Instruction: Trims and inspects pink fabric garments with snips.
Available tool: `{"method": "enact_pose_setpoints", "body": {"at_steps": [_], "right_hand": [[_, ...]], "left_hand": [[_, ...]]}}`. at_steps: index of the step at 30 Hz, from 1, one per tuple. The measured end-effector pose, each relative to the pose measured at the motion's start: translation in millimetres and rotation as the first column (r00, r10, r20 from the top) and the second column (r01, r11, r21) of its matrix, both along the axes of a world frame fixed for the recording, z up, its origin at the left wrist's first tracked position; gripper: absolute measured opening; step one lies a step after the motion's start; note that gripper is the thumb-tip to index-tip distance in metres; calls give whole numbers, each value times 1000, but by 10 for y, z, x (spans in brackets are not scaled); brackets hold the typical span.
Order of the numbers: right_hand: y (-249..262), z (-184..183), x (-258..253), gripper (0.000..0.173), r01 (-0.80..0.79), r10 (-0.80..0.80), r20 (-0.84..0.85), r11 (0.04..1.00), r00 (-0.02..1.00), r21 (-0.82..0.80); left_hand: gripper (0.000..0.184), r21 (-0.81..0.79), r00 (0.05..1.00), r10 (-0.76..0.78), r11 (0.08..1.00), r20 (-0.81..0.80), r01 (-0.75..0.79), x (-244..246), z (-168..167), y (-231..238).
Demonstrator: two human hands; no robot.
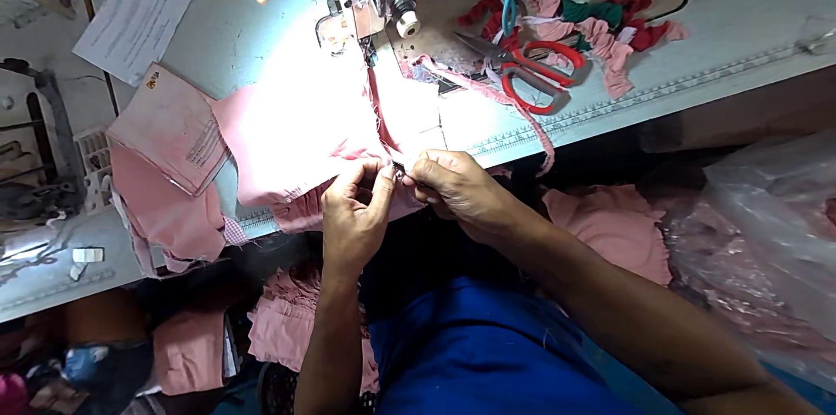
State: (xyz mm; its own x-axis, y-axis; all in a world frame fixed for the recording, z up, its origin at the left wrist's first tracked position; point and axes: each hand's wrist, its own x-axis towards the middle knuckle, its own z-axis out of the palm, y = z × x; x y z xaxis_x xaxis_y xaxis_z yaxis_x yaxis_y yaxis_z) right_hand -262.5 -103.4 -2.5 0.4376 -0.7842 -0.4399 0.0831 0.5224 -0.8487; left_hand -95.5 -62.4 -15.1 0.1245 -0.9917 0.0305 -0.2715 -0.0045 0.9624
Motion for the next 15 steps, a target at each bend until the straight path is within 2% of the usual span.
{"method": "enact_pose_setpoints", "body": {"at_steps": [4, 15], "right_hand": [[25, -50, 6, 32, 5, -13, 100, 997, 995, 76], [40, -39, 26, 28, 40, -39, 10, 998, 999, -43]], "left_hand": [[10, -9, 999, -11, 1000, -30, 10, 14, -10, -4], [12, -3, 999, -19, 1000, 29, 19, 25, -19, 6]]}}
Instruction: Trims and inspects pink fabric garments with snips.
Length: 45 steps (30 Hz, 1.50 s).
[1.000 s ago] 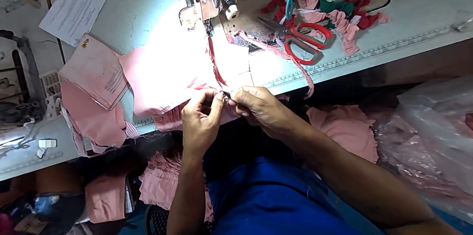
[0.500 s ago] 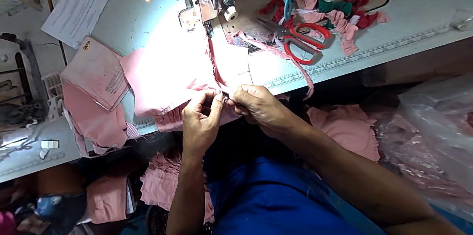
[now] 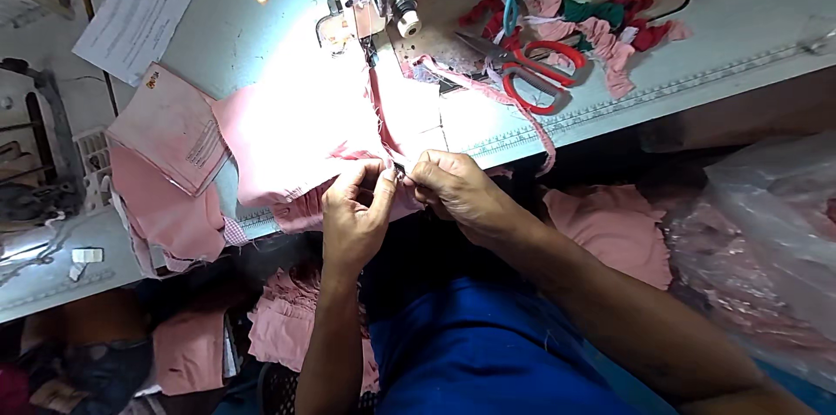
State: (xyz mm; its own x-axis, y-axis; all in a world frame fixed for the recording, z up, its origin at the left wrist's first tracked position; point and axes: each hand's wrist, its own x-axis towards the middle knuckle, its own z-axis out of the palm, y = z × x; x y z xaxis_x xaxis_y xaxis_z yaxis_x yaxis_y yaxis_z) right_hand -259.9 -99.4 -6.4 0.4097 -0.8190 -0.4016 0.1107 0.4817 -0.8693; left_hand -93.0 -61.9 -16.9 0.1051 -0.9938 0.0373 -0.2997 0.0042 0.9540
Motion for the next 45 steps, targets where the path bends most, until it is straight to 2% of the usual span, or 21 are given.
{"method": "enact_pose_setpoints", "body": {"at_steps": [5, 13, 18, 21, 24, 26, 27, 29, 31, 34, 39, 40, 42, 45], "right_hand": [[7, -55, -4, 28, -17, 3, 126, 994, 992, 112], [-10, 6, -5, 30, -15, 7, 63, 992, 998, 122], [-24, -11, -20, 34, -33, -7, 204, 981, 979, 194], [-44, 17, -42, 34, -3, -13, 167, 995, 986, 95], [-70, 16, -107, 14, 2, -40, -135, 962, 990, -273], [-122, 7, -115, 20, -60, -61, -261, 899, 963, -434], [-150, 0, -102, 16, -94, -44, -278, 881, 960, -464], [-182, -24, -64, 5, -147, -18, -317, 860, 948, -489], [-176, -42, -20, 6, -180, -52, -392, 828, 918, -531], [-111, -46, 45, 11, -217, -176, -495, 740, 851, -636], [-41, -59, 75, 15, -228, -314, -513, 632, 799, -741], [-38, -62, 83, 14, -186, -330, -494, 650, 805, -737], [-29, -57, 97, 10, -64, -302, -424, 748, 854, -660], [-39, -72, 96, 8, 32, -230, -315, 849, 921, -527]], "left_hand": [[10, -15, 999, -16, 1000, -47, 16, 19, -9, -15], [11, -13, 999, -43, 999, 30, 43, 29, 2, -14], [9, -18, 996, -54, 998, -73, 53, 36, -38, -6], [9, -1, 993, -51, 999, -103, 51, 33, -65, 23], [9, -12, 991, -46, 999, -129, 45, 32, -61, 32], [9, -16, 990, -49, 999, -135, 47, 46, -41, 36], [8, -18, 989, -57, 998, -137, 55, 56, -36, 37], [8, -16, 990, -80, 997, -116, 78, 81, -24, 32], [8, 9, 996, -74, 997, -50, 74, 97, 14, 28], [14, 57, 992, 6, 998, 124, -14, 94, 132, 12], [9, 9, 985, 48, 999, 163, -50, 89, 191, -33], [7, -14, 980, 82, 997, 180, -81, 54, 191, -33], [5, -43, 978, 139, 990, 155, -133, -11, 168, -23], [8, -41, 991, 117, 993, 63, -115, 6, 112, -32]]}}
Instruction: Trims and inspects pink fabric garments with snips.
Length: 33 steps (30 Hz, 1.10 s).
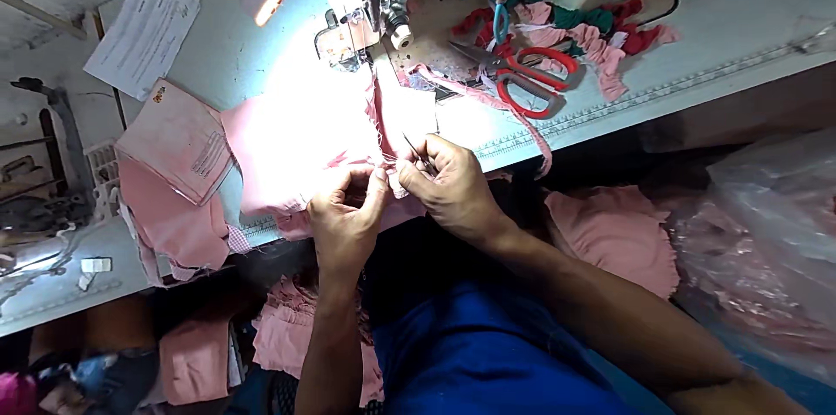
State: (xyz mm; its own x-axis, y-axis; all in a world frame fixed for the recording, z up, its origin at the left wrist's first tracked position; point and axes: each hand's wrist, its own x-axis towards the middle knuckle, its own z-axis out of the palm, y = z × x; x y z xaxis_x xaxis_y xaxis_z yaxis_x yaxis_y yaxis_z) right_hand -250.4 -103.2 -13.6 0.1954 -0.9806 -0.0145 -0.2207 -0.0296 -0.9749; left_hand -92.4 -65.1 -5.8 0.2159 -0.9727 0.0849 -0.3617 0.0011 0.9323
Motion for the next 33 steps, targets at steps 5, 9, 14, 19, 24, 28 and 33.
{"method": "enact_pose_setpoints", "body": {"at_steps": [5, 9, 14, 19, 24, 28, 33], "right_hand": [[-7, 7, -49, 9, -49, 44, -136, 998, 990, -37], [-55, 34, -71, 13, -81, 27, -270, 978, 962, -191], [-47, 63, -36, 6, -81, 71, 119, 993, 990, 83], [83, 226, -202, 22, -158, 130, 207, 979, 970, 126], [52, 223, -241, 22, -340, 174, 409, 862, 896, 377], [19, 197, -222, 24, -325, 109, 420, 809, 901, 489], [15, 204, -218, 24, -317, 92, 416, 797, 905, 514]], "left_hand": [[7, 29, 999, -20, 999, -49, 22, 14, 6, -24], [6, 14, 998, -40, 999, -42, 41, -15, 16, -41], [4, -20, 982, -62, 998, -178, 59, -31, 5, -60], [5, -11, 977, -61, 998, -206, 60, -3, 48, -64], [4, -31, 977, -72, 997, -200, 67, -37, 40, -73], [4, -38, 980, -66, 997, -187, 60, -52, 28, -56], [4, -43, 977, -57, 998, -207, 49, -75, 14, -51]]}}
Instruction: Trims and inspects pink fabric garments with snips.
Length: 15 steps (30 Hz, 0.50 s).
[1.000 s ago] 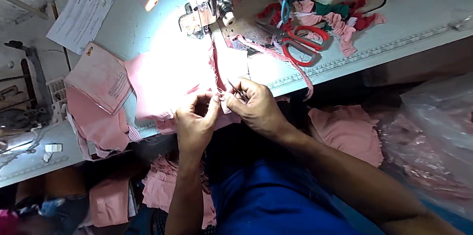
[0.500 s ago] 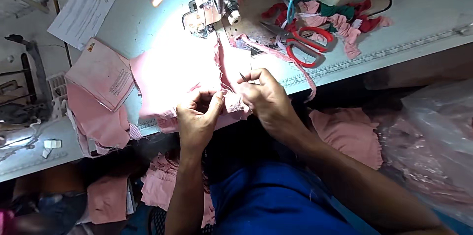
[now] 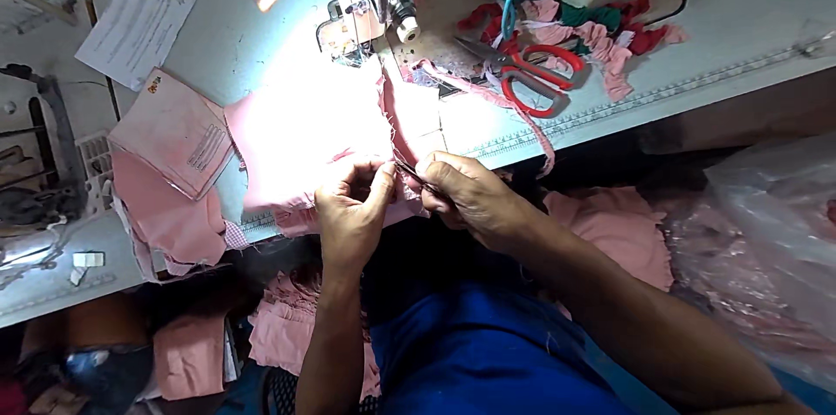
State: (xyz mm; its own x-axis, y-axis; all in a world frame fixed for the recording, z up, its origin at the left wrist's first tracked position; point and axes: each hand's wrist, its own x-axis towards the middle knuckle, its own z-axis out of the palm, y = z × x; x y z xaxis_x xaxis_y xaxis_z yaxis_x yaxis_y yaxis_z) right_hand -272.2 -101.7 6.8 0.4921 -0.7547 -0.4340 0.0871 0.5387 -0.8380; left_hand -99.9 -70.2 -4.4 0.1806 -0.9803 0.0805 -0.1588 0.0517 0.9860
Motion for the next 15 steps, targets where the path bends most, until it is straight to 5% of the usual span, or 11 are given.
{"method": "enact_pose_setpoints", "body": {"at_steps": [15], "right_hand": [[41, -93, 98, 21, 92, -107, -96, 984, 990, -156]], "left_hand": [[5, 13, 1000, -24, 1000, -16, 24, -14, -23, 14]]}}
